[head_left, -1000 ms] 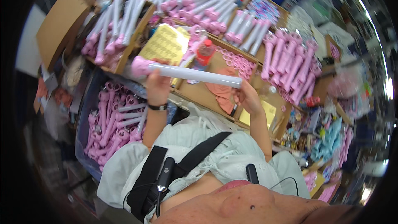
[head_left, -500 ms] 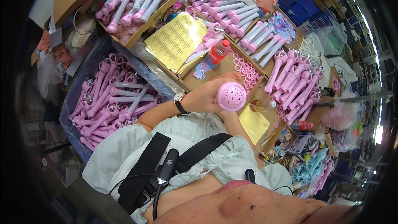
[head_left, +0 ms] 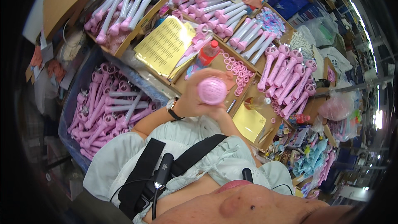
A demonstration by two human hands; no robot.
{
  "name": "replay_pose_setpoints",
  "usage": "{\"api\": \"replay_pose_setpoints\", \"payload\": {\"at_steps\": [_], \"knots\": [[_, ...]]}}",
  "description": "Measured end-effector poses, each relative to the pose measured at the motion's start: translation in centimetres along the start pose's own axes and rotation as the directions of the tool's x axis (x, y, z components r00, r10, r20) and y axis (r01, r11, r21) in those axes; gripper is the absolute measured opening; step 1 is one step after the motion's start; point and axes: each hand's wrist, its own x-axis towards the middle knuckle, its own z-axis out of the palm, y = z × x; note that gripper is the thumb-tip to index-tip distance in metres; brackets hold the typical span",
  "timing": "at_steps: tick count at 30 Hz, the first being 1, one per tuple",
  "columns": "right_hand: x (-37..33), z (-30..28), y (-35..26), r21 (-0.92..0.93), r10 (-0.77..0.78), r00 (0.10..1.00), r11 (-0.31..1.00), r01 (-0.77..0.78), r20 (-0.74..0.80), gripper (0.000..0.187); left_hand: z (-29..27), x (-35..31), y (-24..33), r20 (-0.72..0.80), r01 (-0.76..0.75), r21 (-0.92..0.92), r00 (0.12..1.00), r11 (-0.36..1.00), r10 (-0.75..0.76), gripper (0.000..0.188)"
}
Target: The person assembles pink and white baton-like objects by inserting a white rod into a pink spherical head. They repeatedly pick up components, align and insert them, then place the assembled batons into a nearby bin. The person also retrieves more components from a large crate and continues the assembly process.
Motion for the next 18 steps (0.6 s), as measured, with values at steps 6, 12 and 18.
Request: {"api": "replay_pose_setpoints", "payload": {"at_steps": [6,12,18], "knots": [[-1.4,-3.7,-0.9,0.126,0.036,0.976,0.992,-0.009,-0.214,0.031,-2.4,-0.9,-2.4,-0.221,-0.010,0.243,0.973,0.970,0.066,0.040],[-8.2,-3.3,-4.1,-0.148,-0.377,0.848,0.926,0.346,-0.372,0.033,-5.6,-3.5,-4.9,-0.286,0.404,0.193,0.895,0.894,-0.342,0.013],[-12.3,-1.7,-7.1,-0.549,-0.486,0.824,0.790,0.272,-0.292,0.030,-6.4,-4.9,-6.6,-0.150,0.516,-0.120,0.835,0.848,-0.529,0.024]]}}
